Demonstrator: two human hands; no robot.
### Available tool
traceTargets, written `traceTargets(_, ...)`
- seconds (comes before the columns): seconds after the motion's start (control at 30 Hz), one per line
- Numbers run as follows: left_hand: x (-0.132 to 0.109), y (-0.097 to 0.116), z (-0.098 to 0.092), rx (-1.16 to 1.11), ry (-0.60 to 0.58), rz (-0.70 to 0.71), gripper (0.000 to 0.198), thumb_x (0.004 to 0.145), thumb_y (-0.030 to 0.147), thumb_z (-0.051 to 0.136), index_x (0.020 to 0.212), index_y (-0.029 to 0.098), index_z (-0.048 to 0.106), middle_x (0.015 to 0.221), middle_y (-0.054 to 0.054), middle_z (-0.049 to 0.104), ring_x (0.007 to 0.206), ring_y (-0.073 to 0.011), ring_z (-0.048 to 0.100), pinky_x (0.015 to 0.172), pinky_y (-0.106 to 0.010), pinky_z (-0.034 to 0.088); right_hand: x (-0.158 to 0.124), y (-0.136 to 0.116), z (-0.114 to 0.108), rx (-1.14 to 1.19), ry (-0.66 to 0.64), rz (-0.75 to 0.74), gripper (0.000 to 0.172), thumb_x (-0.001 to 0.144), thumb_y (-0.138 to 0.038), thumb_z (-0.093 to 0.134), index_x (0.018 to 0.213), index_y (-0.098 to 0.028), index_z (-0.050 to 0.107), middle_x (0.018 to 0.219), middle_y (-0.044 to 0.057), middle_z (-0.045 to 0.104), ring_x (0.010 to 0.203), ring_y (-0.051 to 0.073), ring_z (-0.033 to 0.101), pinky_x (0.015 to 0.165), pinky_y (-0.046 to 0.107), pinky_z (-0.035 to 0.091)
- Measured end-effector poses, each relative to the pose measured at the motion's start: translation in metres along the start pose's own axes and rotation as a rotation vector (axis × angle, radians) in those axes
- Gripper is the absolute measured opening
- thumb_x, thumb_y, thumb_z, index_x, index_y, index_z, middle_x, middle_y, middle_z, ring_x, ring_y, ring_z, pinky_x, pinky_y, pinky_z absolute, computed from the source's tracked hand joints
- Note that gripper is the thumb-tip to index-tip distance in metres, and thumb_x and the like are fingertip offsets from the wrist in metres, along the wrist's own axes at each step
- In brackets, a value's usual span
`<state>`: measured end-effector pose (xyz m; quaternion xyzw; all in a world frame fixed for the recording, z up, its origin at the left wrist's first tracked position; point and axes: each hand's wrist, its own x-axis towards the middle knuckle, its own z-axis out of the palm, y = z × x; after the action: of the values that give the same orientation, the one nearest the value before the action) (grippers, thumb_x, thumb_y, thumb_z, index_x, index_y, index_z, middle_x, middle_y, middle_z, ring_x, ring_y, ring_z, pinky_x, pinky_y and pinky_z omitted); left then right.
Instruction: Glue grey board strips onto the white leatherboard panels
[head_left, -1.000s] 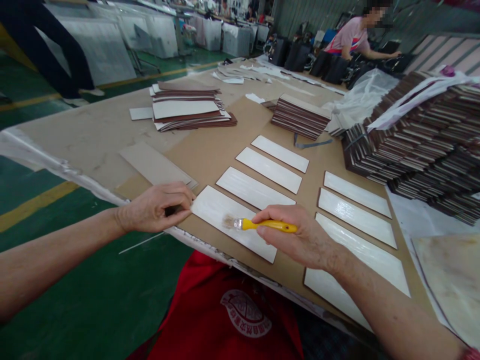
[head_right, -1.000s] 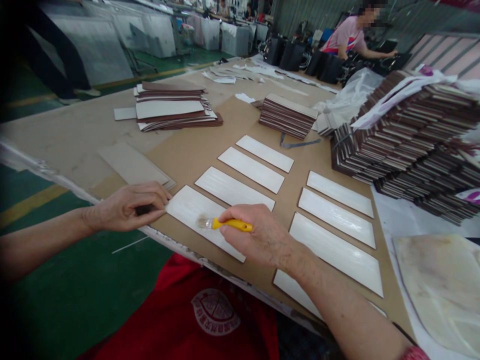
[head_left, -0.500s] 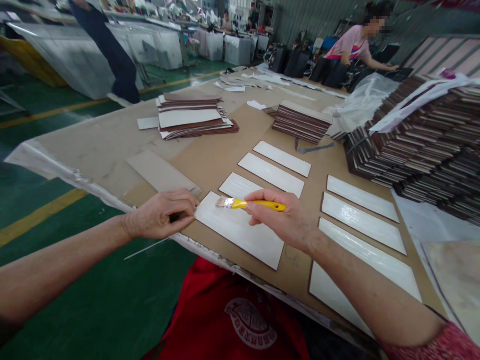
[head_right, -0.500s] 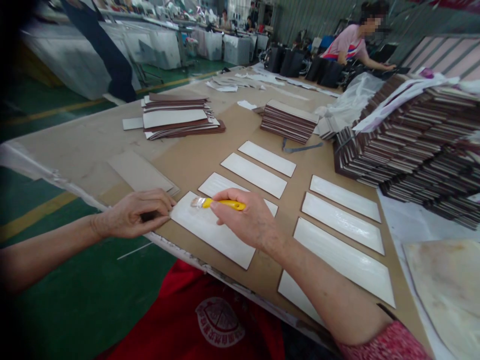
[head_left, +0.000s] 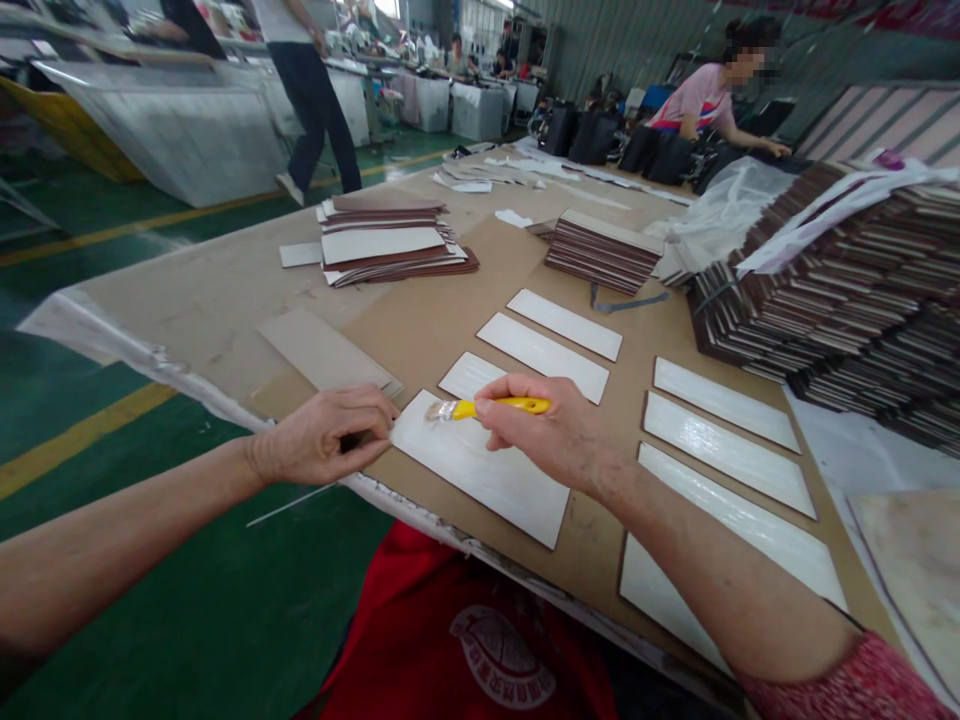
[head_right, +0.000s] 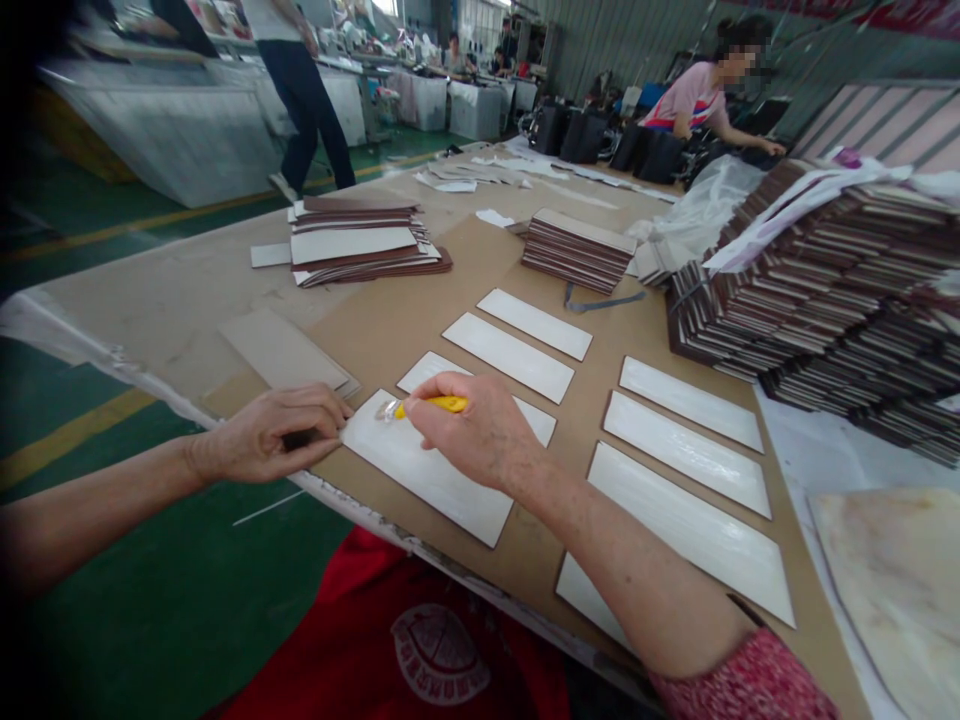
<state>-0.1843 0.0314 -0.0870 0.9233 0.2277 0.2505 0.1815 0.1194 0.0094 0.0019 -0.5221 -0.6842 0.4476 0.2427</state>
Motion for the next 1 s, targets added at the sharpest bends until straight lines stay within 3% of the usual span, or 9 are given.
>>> traceTargets(0.17, -0.002, -0.002, 0.001, 0.001, -0.017, -0.002, 0.010, 0.088, 0.009, 0.061, 0.092, 0.019, 0.062, 0.094, -0.008, 0.067, 0.094, -0.0198, 0.065, 0.083, -0.035, 0.055, 0.017, 0.005, 0.017, 0.009, -0.028, -0.010, 0.019, 0.086, -0.030, 0.061, 0.092, -0.019, 0.076, 0.066, -0.001, 0.072, 0.067, 0.015, 0.073, 0.058, 0.021, 0.045)
traceTargets(0.3, -0.001, -0.001, 0.000, -0.014, -0.024, -0.001, 0.012, 0.088, 0.007, 0.062, 0.094, 0.018, 0.062, 0.094, -0.008, 0.066, 0.094, -0.0196, 0.064, 0.083, -0.035, 0.054, 0.014, 0.002, 0.002, -0.062, -0.108, 0.026, 0.016, 0.083, -0.029, 0.062, 0.085, -0.020, 0.076, 0.059, -0.001, 0.069, 0.059, 0.014, 0.070, 0.052, 0.021, 0.042)
traceTargets(0.47, 0.000, 0.002, -0.001, -0.013, -0.033, -0.013, 0.013, 0.089, 0.006, 0.061, 0.094, 0.018, 0.063, 0.095, -0.008, 0.066, 0.097, -0.0194, 0.064, 0.085, -0.035, 0.054, 0.011, 0.005, -0.014, 0.040, -0.023, 0.075, 0.016, 0.082, -0.033, 0.064, 0.084, -0.021, 0.075, 0.072, 0.002, 0.074, 0.061, 0.015, 0.071, 0.056, 0.023, 0.048)
traceTargets(0.57, -0.001, 0.002, -0.001, 0.008, -0.046, -0.027, 0.013, 0.090, 0.004, 0.061, 0.093, 0.016, 0.063, 0.095, -0.007, 0.067, 0.099, -0.0184, 0.063, 0.088, -0.034, 0.053, 0.009, 0.015, -0.015, 0.046, -0.045, 0.100, 0.016, 0.082, -0.033, 0.064, 0.083, -0.021, 0.074, 0.073, 0.002, 0.074, 0.061, 0.016, 0.071, 0.060, 0.025, 0.052)
traceTargets(1.0, -0.003, 0.000, -0.001, 0.032, -0.044, -0.003, 0.012, 0.090, 0.004, 0.061, 0.095, 0.015, 0.063, 0.096, -0.007, 0.065, 0.099, -0.0189, 0.062, 0.088, -0.035, 0.052, -0.057, 0.042, -0.056, 0.001, -0.023, 0.234, 0.020, 0.085, -0.036, 0.065, 0.081, -0.019, 0.075, 0.066, 0.000, 0.070, 0.058, 0.016, 0.069, 0.060, 0.026, 0.050)
